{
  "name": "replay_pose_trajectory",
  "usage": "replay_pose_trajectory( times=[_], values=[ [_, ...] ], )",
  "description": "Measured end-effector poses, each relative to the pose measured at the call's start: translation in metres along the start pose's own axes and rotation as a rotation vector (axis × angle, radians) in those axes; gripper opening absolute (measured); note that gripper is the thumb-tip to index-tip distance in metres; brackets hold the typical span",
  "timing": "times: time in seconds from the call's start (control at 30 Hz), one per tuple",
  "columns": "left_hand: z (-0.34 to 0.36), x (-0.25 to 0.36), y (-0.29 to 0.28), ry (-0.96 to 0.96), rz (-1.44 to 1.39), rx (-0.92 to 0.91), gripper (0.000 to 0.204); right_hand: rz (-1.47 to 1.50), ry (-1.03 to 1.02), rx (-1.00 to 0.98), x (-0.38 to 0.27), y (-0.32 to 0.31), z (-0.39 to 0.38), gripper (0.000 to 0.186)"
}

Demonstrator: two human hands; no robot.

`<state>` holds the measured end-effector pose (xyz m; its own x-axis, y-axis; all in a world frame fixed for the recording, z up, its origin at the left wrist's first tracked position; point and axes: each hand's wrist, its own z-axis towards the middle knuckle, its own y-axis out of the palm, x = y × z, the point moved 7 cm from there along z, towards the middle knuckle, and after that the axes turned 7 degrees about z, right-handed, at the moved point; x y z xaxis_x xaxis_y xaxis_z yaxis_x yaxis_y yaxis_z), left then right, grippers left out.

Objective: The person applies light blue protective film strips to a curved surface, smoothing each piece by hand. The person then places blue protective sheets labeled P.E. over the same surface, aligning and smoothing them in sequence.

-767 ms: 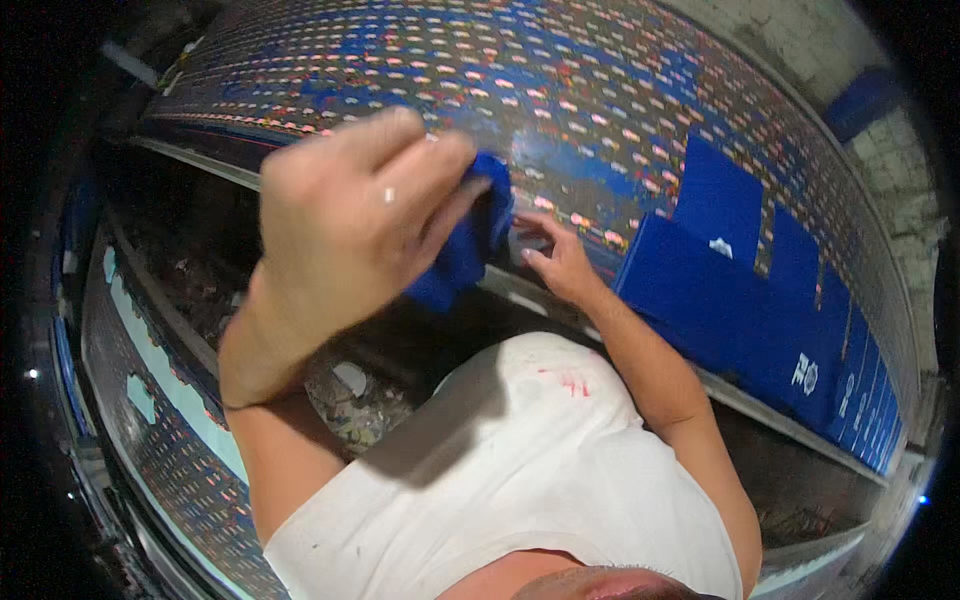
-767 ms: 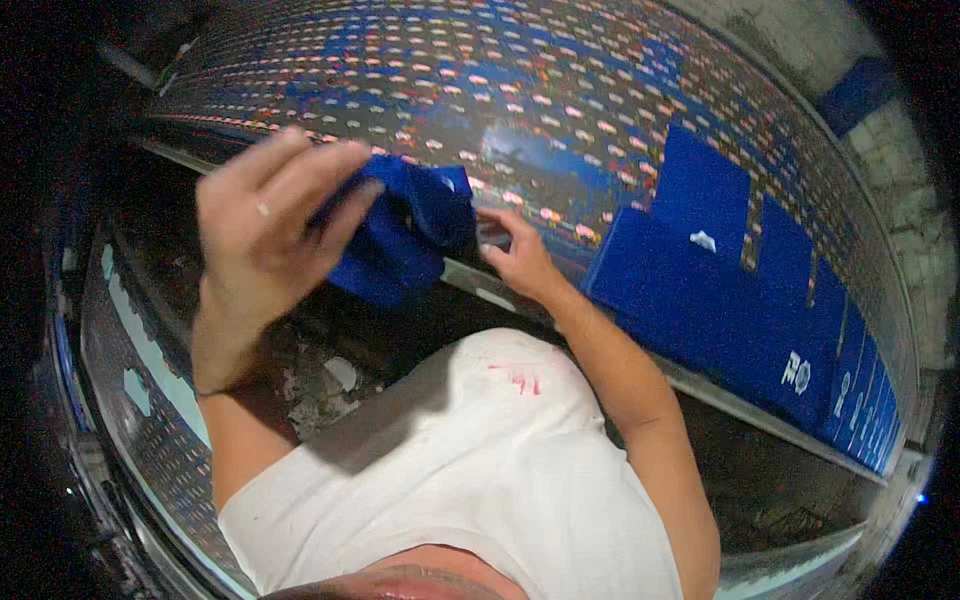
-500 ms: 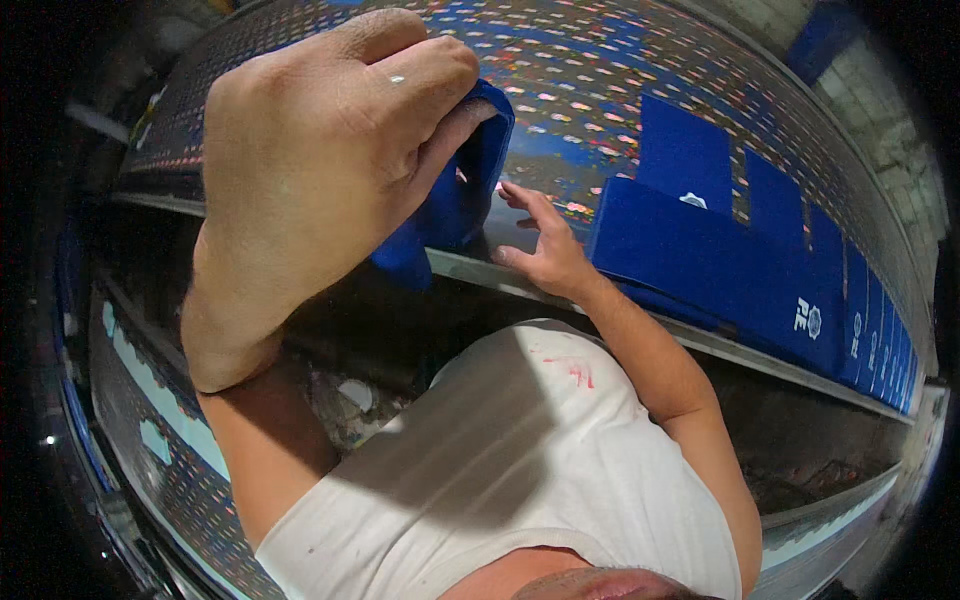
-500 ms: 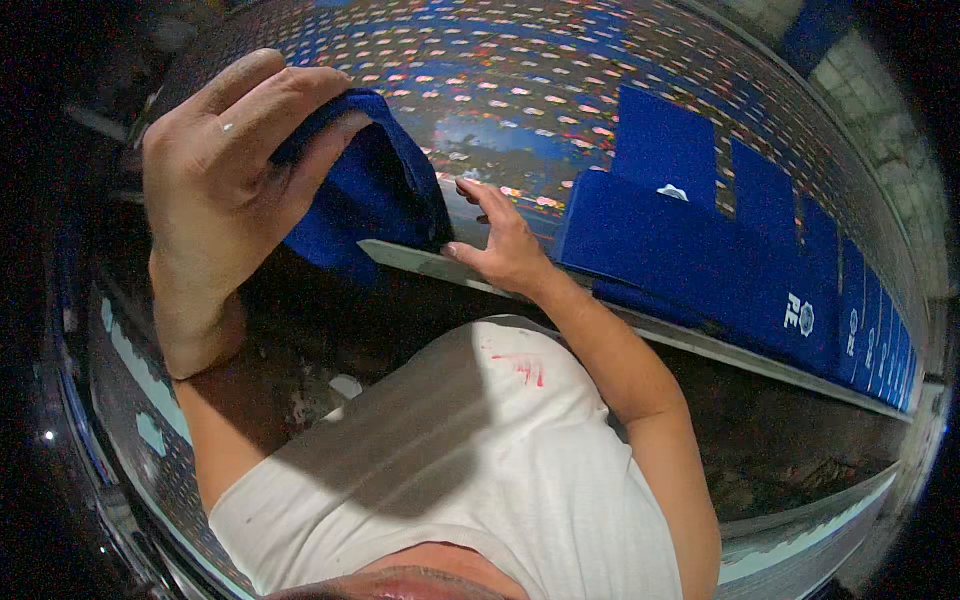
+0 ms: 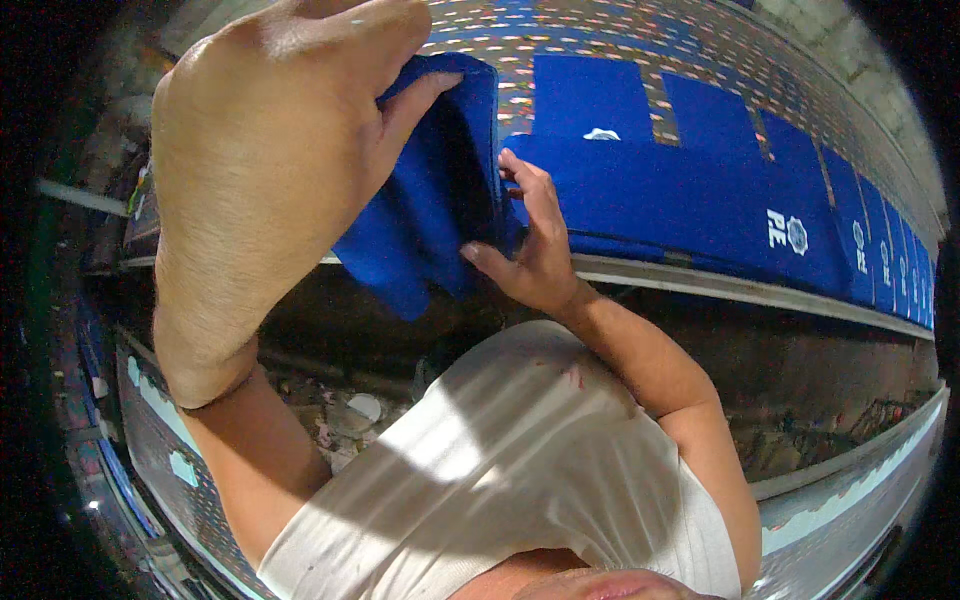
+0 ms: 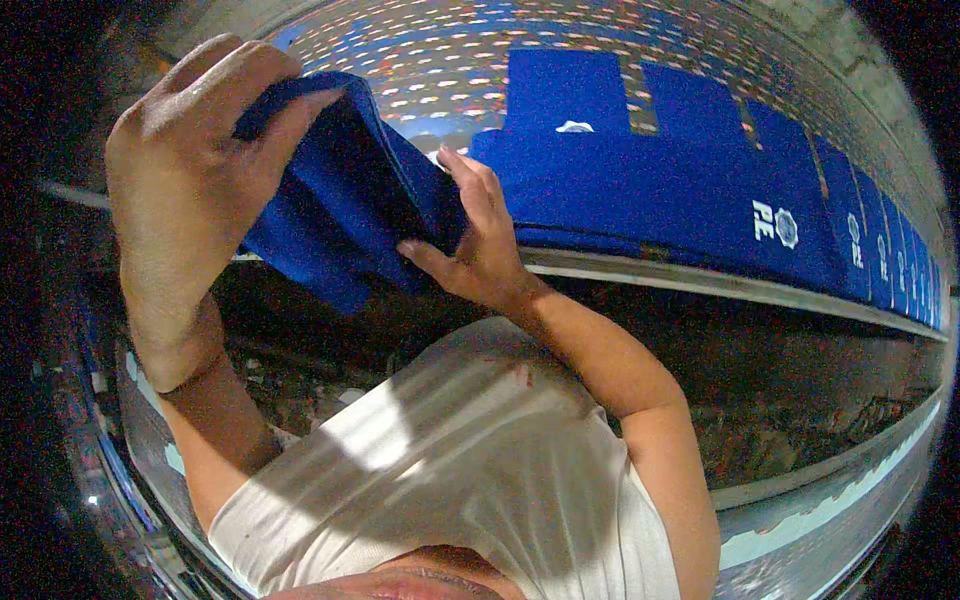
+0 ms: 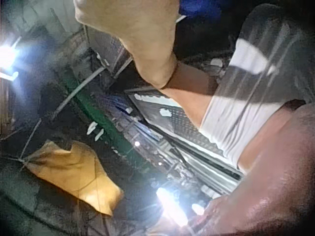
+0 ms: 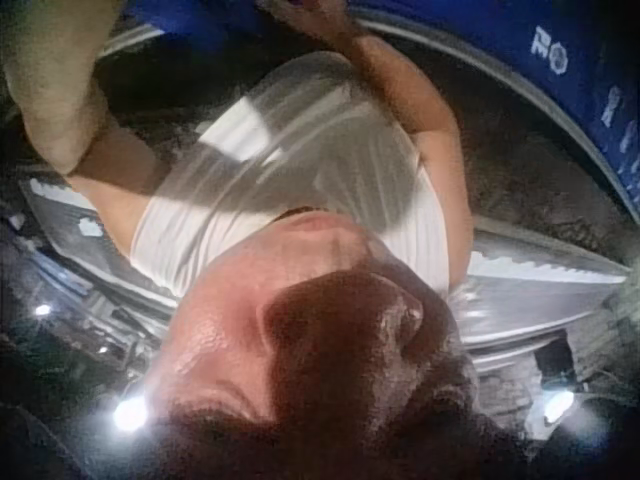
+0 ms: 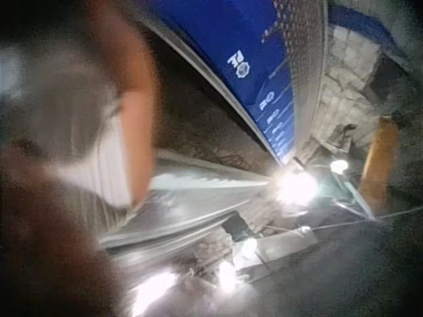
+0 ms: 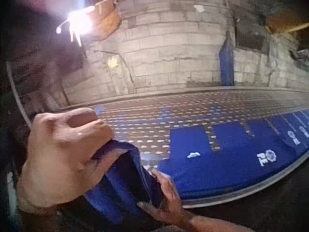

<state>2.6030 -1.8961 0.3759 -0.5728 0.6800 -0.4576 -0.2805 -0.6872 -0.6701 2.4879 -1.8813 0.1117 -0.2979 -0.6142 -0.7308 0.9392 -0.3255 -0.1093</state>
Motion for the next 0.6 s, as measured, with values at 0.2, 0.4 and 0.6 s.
replay_pose_trajectory(
  times=[0.2,0.4,0.6],
  values=[
    [0.035,0.074,-0.019,0.081,0.061,-0.082,0.026,-0.157,-0.076,0.127,-0.001,-0.077,-0.019,0.076],
    [0.040,0.079,-0.041,0.069,-0.161,0.160,0.035,-0.420,0.172,-0.064,0.068,-0.170,-0.066,0.040],
    [0.022,0.062,-0.010,0.114,-0.244,-0.055,0.041,-0.541,0.195,0.056,0.082,-0.274,-0.072,0.026]
  ],
)
